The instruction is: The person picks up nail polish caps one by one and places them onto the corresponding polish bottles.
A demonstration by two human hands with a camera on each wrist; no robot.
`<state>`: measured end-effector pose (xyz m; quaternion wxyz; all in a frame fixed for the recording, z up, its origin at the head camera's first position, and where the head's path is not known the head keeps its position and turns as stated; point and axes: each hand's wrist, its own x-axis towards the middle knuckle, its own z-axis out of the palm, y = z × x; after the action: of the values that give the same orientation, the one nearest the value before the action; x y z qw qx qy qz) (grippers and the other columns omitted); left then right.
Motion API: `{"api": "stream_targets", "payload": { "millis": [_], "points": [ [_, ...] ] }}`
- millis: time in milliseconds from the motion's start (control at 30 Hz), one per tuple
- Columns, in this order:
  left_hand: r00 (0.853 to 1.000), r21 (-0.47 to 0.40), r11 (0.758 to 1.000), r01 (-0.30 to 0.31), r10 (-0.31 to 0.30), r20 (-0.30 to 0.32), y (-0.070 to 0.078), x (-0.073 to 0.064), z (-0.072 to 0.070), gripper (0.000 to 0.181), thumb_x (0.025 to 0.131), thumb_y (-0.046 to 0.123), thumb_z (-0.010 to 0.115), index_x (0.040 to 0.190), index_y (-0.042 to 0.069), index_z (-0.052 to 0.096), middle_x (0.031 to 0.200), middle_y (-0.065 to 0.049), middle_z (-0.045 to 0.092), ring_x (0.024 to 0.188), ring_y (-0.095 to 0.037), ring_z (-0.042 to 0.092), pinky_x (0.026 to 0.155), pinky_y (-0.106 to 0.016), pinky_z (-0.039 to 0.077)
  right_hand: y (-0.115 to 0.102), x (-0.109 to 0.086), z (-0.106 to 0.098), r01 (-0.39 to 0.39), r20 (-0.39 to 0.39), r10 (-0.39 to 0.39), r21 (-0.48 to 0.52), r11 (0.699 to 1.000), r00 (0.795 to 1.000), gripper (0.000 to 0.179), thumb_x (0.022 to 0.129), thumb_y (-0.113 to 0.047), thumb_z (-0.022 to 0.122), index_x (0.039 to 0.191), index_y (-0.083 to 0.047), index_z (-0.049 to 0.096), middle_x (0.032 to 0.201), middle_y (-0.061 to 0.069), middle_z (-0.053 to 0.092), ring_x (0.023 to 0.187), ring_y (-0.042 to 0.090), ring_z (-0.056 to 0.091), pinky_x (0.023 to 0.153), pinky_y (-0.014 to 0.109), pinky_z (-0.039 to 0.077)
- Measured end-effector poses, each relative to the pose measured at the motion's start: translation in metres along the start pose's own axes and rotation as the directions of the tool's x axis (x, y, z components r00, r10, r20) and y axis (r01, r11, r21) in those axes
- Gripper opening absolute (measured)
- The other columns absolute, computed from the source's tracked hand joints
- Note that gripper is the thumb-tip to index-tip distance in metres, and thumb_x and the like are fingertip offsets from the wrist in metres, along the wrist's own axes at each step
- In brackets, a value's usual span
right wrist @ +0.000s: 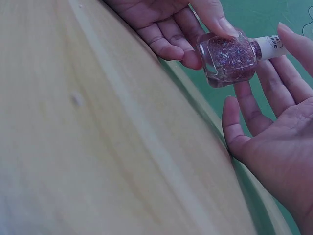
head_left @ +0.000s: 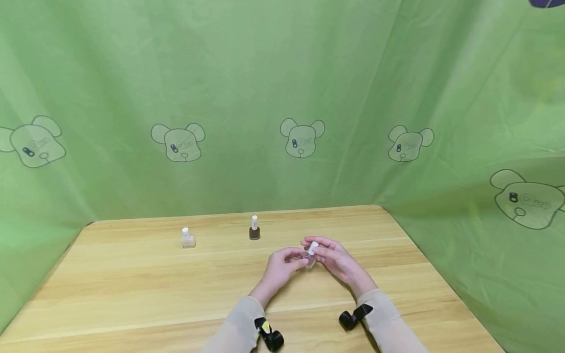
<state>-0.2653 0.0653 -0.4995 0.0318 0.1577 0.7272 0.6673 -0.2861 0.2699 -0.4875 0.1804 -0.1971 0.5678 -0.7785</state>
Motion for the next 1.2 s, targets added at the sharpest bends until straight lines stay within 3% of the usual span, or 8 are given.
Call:
{"api": "stream_targets", "payload": {
  "millis": [200,467,767,933,1033,1200],
  "points": [
    [1.000,-0.027,0.999,0.029,-0.029,-0.002,-0.0013,0.0011,0.0006,0.029,0.084,0.019,0.075,0.108,0.005,0.070,0.102,-0.013,0.073,0.084,-0.014,0.068,0.075,-0.025,0.059,-0.0006,0.0002,0.0000,-0.010,-0.012,0.010,0.018,1.000,1.000,0.038,0.099,0.002,0.043,0.119,-0.017,0.068,0.119,-0.002,0.071,0.113,0.010,0.065,0.099,0.023,0.050],
    [0.999,-0.037,0.999,0.034,-0.034,-0.005,-0.0022,0.0012,0.0033,0.026,0.085,0.016,0.074,0.107,0.004,0.070,0.100,-0.014,0.073,0.078,-0.010,0.065,0.077,-0.036,0.060,0.0010,0.0004,-0.0015,0.024,-0.060,-0.027,-0.056,0.998,0.998,0.033,0.097,0.002,0.049,0.108,-0.020,0.071,0.108,-0.005,0.074,0.104,0.007,0.067,0.093,0.024,0.053],
    [0.999,0.011,1.000,-0.011,0.011,0.030,0.0004,-0.0010,0.0005,0.026,0.084,0.018,0.075,0.106,0.005,0.071,0.097,-0.013,0.073,0.075,-0.008,0.062,0.069,-0.020,0.054,0.0015,0.0008,-0.0009,0.019,-0.128,-0.029,-0.082,0.996,0.991,0.026,0.092,0.006,0.053,0.090,-0.018,0.065,0.094,-0.005,0.072,0.090,0.007,0.066,0.083,0.023,0.053],
    [0.999,0.024,0.999,-0.024,0.023,0.041,0.0020,-0.0019,0.0003,0.026,0.084,0.019,0.075,0.106,0.006,0.072,0.097,-0.012,0.074,0.076,-0.008,0.062,0.069,-0.019,0.053,0.0013,0.0004,0.0005,0.017,-0.143,-0.032,-0.102,0.995,0.989,0.025,0.092,0.006,0.053,0.087,-0.017,0.062,0.090,-0.006,0.070,0.084,0.007,0.064,0.079,0.021,0.052],
    [0.999,0.030,0.999,-0.022,0.021,0.034,0.0004,-0.0009,0.0010,0.026,0.084,0.019,0.075,0.106,0.006,0.071,0.097,-0.012,0.074,0.076,-0.008,0.062,0.070,-0.019,0.054,0.0019,0.0014,0.0006,0.011,-0.154,-0.027,-0.104,0.995,0.988,0.023,0.092,0.005,0.054,0.090,-0.017,0.061,0.091,-0.006,0.068,0.085,0.007,0.063,0.079,0.021,0.052],
    [1.000,0.027,1.000,-0.011,0.010,0.012,-0.0012,0.0000,0.0025,0.026,0.086,0.017,0.073,0.108,0.004,0.070,0.099,-0.013,0.073,0.077,-0.008,0.063,0.069,-0.017,0.054,0.0020,0.0024,-0.0003,0.017,-0.112,-0.025,-0.068,0.998,0.993,0.029,0.096,0.003,0.049,0.114,-0.015,0.064,0.108,-0.004,0.070,0.099,0.009,0.065,0.087,0.022,0.053]
  ]
}}
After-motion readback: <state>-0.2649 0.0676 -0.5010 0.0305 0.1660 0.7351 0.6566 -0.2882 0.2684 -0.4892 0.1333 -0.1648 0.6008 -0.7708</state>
